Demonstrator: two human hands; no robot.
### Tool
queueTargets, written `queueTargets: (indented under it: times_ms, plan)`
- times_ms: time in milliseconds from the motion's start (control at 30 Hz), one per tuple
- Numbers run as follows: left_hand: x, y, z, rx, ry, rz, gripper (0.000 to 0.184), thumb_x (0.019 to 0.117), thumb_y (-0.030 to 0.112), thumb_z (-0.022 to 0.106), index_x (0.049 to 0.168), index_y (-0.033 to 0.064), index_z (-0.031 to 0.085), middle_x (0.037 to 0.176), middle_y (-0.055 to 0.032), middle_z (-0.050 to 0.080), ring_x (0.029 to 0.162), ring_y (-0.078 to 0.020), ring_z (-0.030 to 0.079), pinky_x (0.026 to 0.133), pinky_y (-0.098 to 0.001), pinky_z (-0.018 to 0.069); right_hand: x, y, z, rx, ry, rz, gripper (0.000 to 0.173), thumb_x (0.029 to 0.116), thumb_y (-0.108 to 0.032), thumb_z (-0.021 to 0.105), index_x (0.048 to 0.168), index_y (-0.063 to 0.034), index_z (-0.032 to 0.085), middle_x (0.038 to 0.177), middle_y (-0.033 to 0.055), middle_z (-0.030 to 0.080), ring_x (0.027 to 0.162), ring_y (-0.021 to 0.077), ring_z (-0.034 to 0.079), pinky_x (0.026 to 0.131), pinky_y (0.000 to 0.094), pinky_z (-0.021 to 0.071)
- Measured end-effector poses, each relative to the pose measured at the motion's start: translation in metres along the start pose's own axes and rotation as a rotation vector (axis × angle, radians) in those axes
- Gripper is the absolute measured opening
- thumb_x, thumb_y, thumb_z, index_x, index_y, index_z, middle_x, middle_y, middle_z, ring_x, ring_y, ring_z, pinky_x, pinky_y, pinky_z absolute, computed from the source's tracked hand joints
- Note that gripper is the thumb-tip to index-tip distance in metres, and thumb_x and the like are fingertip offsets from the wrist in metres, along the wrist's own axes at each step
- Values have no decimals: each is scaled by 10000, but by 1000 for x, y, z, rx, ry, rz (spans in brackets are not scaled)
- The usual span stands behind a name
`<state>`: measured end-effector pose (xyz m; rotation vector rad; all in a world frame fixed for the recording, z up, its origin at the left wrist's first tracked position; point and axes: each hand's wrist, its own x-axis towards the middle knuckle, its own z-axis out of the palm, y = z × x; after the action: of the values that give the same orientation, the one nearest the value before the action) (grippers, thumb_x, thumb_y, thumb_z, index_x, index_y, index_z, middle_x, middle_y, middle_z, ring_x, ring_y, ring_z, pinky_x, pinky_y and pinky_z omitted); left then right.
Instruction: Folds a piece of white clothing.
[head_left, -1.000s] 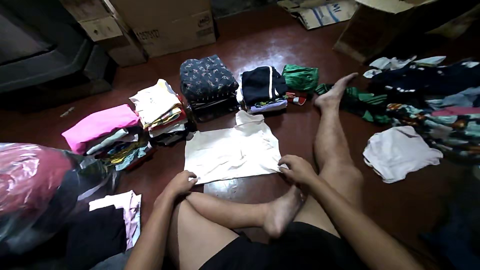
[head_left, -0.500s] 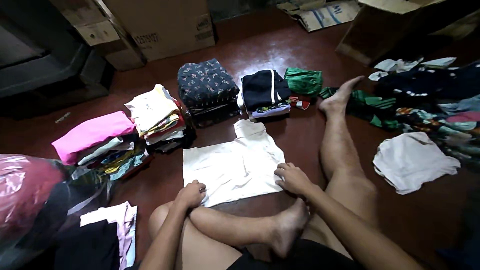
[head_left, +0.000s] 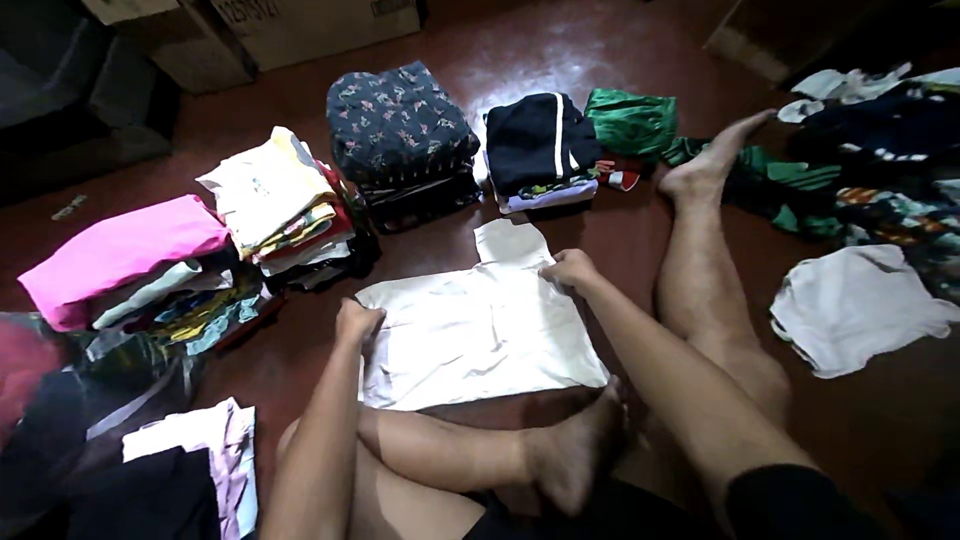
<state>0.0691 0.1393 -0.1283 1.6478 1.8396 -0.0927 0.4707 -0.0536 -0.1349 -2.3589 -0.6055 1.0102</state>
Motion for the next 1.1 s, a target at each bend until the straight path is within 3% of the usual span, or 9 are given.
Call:
queueTargets:
  times_ms: [67, 167, 367, 467, 633, 767, 900, 1000, 1100]
  plan:
    - [1, -1, -5, -147, -82, -2, 522, 861, 281, 813, 1227, -56, 653, 1161, -279, 674, 1089, -412, 656, 962, -622, 508, -5, -1, -8, 101, -104, -6, 286, 871, -187, 798, 1079, -14, 705, 917, 179, 664, 775, 288, 609, 708, 514, 516]
    - [-4, -5, -20, -324, -231, 38, 422, 954, 233, 721, 1276, -21, 624, 1145, -247, 671, 1024, -361, 657, 919, -581, 528, -13, 2, -20, 155, -167, -61, 216, 934, -189, 735, 1069, -28, 684, 876, 134, 632, 707, 215, 560, 653, 441, 493]
    - [-32, -16, -55, -546, -295, 157, 285, 970, 109, 662, 1237, 41, 588, 947, -95, 661, 767, -136, 621, 692, -336, 551, -46, 1, -43, 220, -98, -235, 417, 915, -96, 754, 1295, -3, 610, 1025, 187, 684, 893, 266, 659, 844, 478, 554]
    - [-42, -40, -61, -625, -373, 206, 417, 986, 185, 657, 1375, 91, 542, 1055, -95, 696, 862, -160, 678, 766, -371, 586, -75, 7, -46, 256, -97, -249, 604, 890, -73, 779, 1433, -68, 516, 1015, 188, 698, 841, 265, 676, 811, 474, 574]
    - [-58, -62, -60, -654, -408, 140, 212, 1036, 142, 573, 1222, 53, 624, 919, -50, 708, 764, -105, 674, 709, -282, 580, -108, 37, -44, 303, -136, -321, 576, 899, -25, 753, 1422, -150, 547, 894, 128, 675, 686, 200, 614, 659, 407, 558]
    - [-48, -88, -61, -728, -470, 191, 223, 985, 105, 585, 1196, 67, 649, 904, -29, 711, 773, -89, 662, 725, -266, 568, -114, 59, -52, 288, -115, -247, 505, 908, -41, 758, 1374, -143, 593, 900, 113, 702, 717, 202, 649, 703, 404, 574]
    - [-43, -117, -60, -465, -572, 269, 166, 937, 82, 680, 1079, 5, 715, 941, -63, 759, 847, -125, 719, 834, -329, 603, -126, 88, -53, 186, -155, -188, 577, 845, -62, 820, 1374, -128, 598, 884, 95, 713, 765, 203, 671, 761, 439, 580]
    - [-42, -117, -54, -23, -570, 259, 167, 905, 200, 766, 854, 51, 709, 804, -72, 695, 729, -162, 644, 715, -407, 543, -130, 106, -40, 15, -279, -152, 604, 814, -150, 858, 1353, -79, 593, 907, 112, 692, 800, 214, 655, 801, 458, 562]
    - [-43, -102, -46, 215, -555, 255, 270, 897, 279, 797, 1009, 45, 723, 966, -145, 714, 921, -269, 680, 883, -537, 537, -130, 109, -23, -164, -244, -122, 602, 832, -395, 850, 1287, -66, 633, 990, 144, 732, 909, 292, 703, 886, 562, 556]
